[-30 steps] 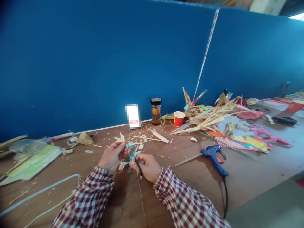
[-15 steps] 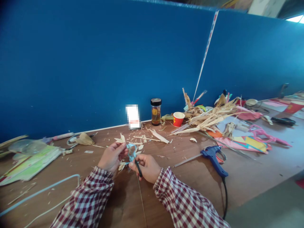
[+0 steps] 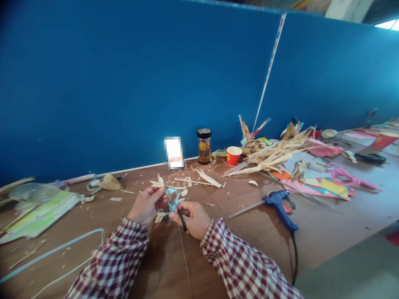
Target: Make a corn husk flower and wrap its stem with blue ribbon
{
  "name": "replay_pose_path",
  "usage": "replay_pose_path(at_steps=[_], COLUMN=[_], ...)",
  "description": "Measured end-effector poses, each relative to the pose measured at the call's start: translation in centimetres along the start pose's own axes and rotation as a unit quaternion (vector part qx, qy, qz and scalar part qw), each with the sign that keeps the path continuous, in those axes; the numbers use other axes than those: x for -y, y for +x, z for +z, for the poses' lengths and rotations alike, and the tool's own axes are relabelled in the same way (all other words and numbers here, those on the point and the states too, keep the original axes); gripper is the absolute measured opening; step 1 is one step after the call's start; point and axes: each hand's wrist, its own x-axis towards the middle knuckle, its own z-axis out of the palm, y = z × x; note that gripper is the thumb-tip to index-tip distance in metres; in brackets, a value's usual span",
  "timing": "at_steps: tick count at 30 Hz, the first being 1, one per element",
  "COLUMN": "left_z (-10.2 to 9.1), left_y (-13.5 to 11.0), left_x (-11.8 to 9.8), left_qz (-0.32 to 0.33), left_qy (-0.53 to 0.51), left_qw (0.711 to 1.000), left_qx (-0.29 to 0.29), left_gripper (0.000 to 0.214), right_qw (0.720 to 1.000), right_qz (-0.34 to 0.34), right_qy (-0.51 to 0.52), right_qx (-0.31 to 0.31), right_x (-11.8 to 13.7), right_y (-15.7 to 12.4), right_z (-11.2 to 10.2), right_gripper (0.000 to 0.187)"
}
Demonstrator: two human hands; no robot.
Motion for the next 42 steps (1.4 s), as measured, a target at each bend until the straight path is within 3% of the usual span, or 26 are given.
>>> replay_pose_path(at_steps=[12, 23, 33, 42], left_z=[0.3, 0.2, 0.6, 0.3], left_y=[-0.1, -0.2, -0.4, -0.3], left_x=[0.2, 0.2, 0.0, 0.2], left_qz=[0.005, 0.013, 0.009, -0.029], left_qy=[0.004, 0.001, 0.010, 0.031], left_qw=[1.000, 1.000, 1.000, 0.999], left_qx=[0.000, 0.007, 0.010, 0.008], left_gripper=[0.025, 0.027, 0.027, 0.024], right_qw=[0.999, 1.000, 0.999, 0.998], right_qz=[-0.001, -0.007, -0.008, -0.013], right_qy=[0.038, -0.002, 0.051, 0.057], right_qx=[0.011, -0.005, 0.006, 0.009], right_x=[-0.4, 0.1, -0.4, -0.8], right_y=[0.1, 0.0, 0.3, 0.6], right_z=[0.2, 0.0, 0.2, -0.1], right_gripper=[0.034, 0.030, 0.032, 0.032])
